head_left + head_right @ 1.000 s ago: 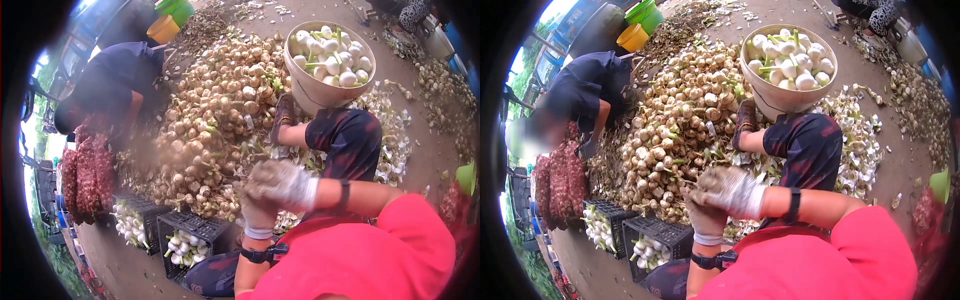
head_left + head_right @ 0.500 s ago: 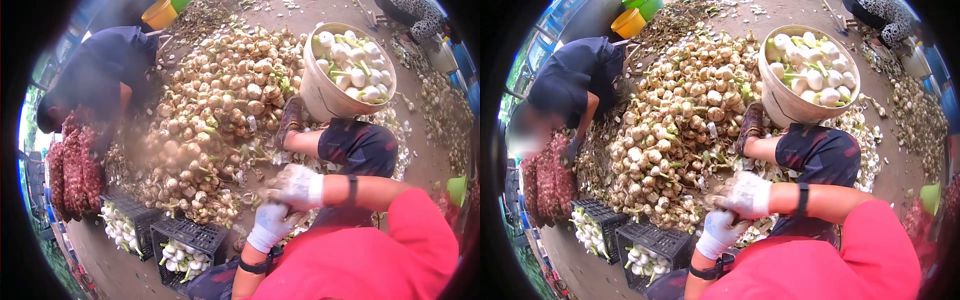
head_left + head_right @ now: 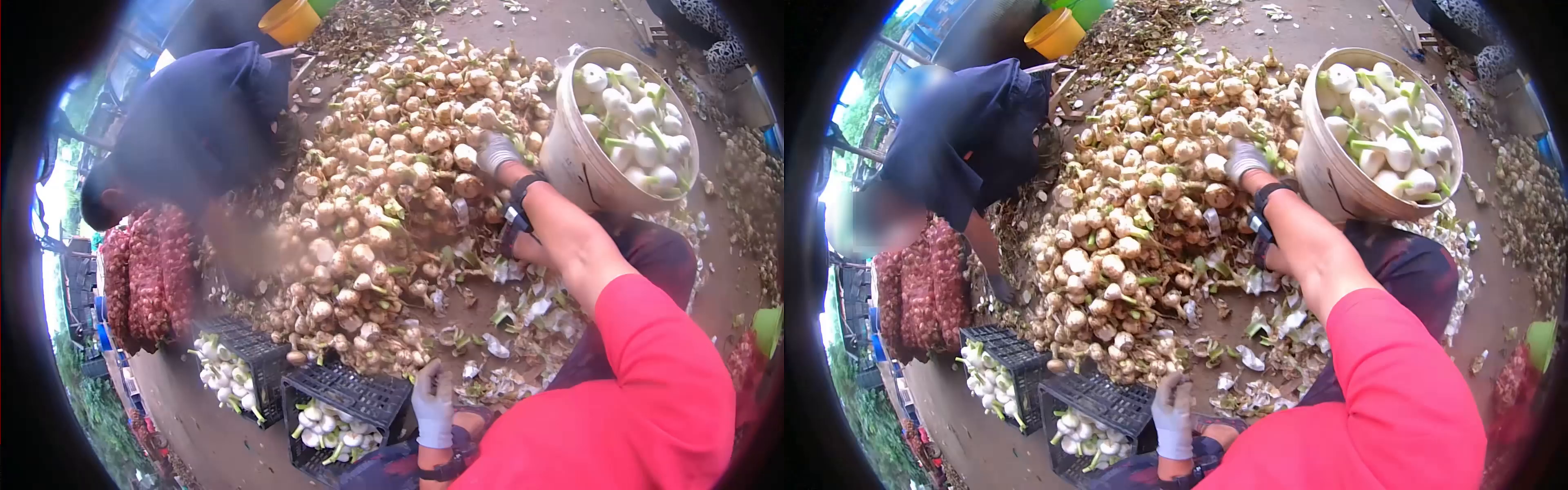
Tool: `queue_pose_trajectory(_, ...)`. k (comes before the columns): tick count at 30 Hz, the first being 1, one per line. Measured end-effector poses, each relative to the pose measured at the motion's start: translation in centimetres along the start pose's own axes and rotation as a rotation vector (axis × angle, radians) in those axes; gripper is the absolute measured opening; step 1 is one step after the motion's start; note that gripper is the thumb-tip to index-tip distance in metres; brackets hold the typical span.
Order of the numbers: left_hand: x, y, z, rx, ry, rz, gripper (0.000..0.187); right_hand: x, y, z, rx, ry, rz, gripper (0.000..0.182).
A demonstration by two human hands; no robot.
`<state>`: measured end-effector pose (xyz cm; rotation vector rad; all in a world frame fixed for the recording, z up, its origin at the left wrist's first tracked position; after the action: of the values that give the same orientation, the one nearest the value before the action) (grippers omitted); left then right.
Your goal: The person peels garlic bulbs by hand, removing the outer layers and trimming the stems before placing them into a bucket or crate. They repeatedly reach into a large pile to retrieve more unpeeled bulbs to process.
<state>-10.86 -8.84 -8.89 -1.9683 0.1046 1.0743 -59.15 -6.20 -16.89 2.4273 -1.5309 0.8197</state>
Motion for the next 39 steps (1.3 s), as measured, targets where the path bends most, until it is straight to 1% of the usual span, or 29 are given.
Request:
queue_pose_trajectory(1,-0.4,-0.2,-0.1,0.015,-0.038,0.032,0.031,0.9,-0.7,0.2,0.045,-0.104,-0.051,0.041)
queue_pose_trajectory(2,0.0,0.5,-0.2,0.026,-0.090,0.074,0.037,1.1,-2.2,1.2,-0.038,0.056,-0.153,0.034)
queue_pose_trajectory(3,0.4,1.4,-0.3,0.031,-0.146,0.121,0.045,4.8,-6.7,-0.7,-0.028,0.156,-0.242,0.031)
queue_pose_trajectory(4,-1.2,1.7,0.1,0.071,-0.226,0.215,0.052,4.6,-8.3,1.1,0.081,0.342,-0.296,0.035)
queue_pose_trajectory(5,-3.0,1.6,0.8,0.103,-0.300,0.288,0.059,5.1,-11.5,2.9,0.228,0.755,-0.366,0.039)
queue_pose_trajectory(6,-5.0,0.6,1.3,0.133,-0.335,0.276,0.062,8.1,-16.9,1.2,0.466,1.053,-0.231,0.042)
queue_pose_trajectory(7,-6.7,-0.3,1.8,0.165,-0.369,0.267,0.065,11.7,-21.8,-1.8,0.592,1.192,-0.136,0.045)
queue_pose_trajectory(9,-7.0,-1.2,1.9,0.090,-0.106,0.547,0.072,13.9,-27.8,-2.2,0.844,1.476,-0.102,0.049)
queue_pose_trajectory(10,-7.5,-2.5,2.0,0.209,-0.402,0.296,0.071,14.5,-29.6,-2.4,0.813,1.566,-0.090,0.050)
queue_pose_trajectory(11,-7.4,-3.5,1.6,0.259,-0.610,0.377,0.069,15.0,-30.9,-2.8,0.776,1.653,-0.083,0.050)
queue_pose_trajectory(12,-6.8,-4.1,1.1,0.206,-0.632,0.387,0.070,15.1,-32.0,-4.0,0.722,1.576,-0.043,0.045)
queue_pose_trajectory(14,-6.0,-5.4,0.6,0.147,-0.654,0.404,0.072,15.2,-33.8,-4.6,0.730,1.453,-0.104,0.042)
queue_pose_trajectory(16,-5.8,-7.0,0.7,0.077,-0.511,0.498,0.083,14.8,-35.5,-4.1,0.712,1.193,-0.128,0.035)
queue_pose_trajectory(17,-5.4,-7.5,0.7,0.070,-0.510,0.502,0.083,15.3,-36.3,-4.2,0.685,1.215,-0.137,0.033)
queue_pose_trajectory(19,-4.8,-8.6,0.4,-0.081,-0.277,0.572,0.094,15.4,-37.4,-6.2,0.683,1.149,-0.279,0.033)
queue_pose_trajectory(20,-5.1,-9.6,0.1,-0.071,-0.269,0.597,0.095,14.8,-37.7,-6.0,0.680,1.153,-0.280,0.033)
queue_pose_trajectory(21,-4.5,-9.7,-0.2,-0.070,-0.267,0.598,0.095,14.0,-38.3,-5.0,0.820,1.234,-0.217,0.031)
queue_pose_trajectory(22,-3.9,-10.0,-0.5,-0.123,-0.130,0.685,0.094,13.5,-39.1,-4.3,0.962,1.311,-0.149,0.031)
queue_pose_trajectory(24,-4.1,-11.2,-0.8,-0.209,0.133,0.872,0.092,13.2,-39.8,-4.5,0.998,1.358,-0.172,0.029)
queue_pose_trajectory(25,-4.0,-11.4,-1.0,-0.203,0.131,0.867,0.092,13.2,-40.3,-4.5,1.037,1.407,-0.193,0.028)
queue_pose_trajectory(26,-4.3,-11.9,-1.0,-0.257,0.182,0.899,0.088,13.1,-40.7,-4.1,1.115,1.467,-0.124,0.022)
queue_pose_trajectory(27,-4.5,-12.3,-1.1,-0.312,0.232,0.930,0.084,13.0,-41.0,-4.2,1.112,1.467,-0.116,0.022)
queue_pose_trajectory(29,-4.4,-12.6,-1.1,-0.280,0.209,0.898,0.084,12.8,-41.4,-4.5,1.107,1.428,-0.096,0.016)
queue_pose_trajectory(30,-4.7,-12.8,-1.1,-0.281,0.224,0.921,0.084,12.8,-41.5,-5.0,1.027,1.331,-0.079,0.012)
queue_pose_trajectory(32,-4.7,-13.0,-0.9,-0.283,0.242,0.943,0.084,12.7,-41.5,-5.7,0.998,1.321,-0.108,0.013)
queue_pose_trajectory(34,-4.3,-12.7,-0.4,-0.248,0.128,0.935,0.085,12.5,-41.3,-6.3,0.959,1.311,-0.139,0.014)
queue_pose_trajectory(37,-3.5,-12.2,0.5,-0.259,0.071,0.879,0.085,11.8,-41.2,-6.0,1.006,1.307,-0.044,0.015)
queue_pose_trajectory(38,-3.8,-12.3,0.6,-0.256,0.074,0.875,0.085,11.3,-41.0,-5.5,0.977,1.302,-0.029,0.015)
queue_pose_trajectory(39,-4.4,-12.9,0.6,-0.319,0.216,0.949,0.086,10.9,-40.9,-4.9,0.952,1.297,-0.012,0.015)
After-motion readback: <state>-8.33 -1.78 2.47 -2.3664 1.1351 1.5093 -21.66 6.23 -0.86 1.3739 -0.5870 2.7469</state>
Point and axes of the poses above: each hand's wrist, its own y-axis towards the middle knuckle, its own z-axis out of the palm, x = y × z, the point moved 5 cm from there along y, towards the middle knuckle, and after that the axes turned 10 degrees about -z, right-handed, at the moved point
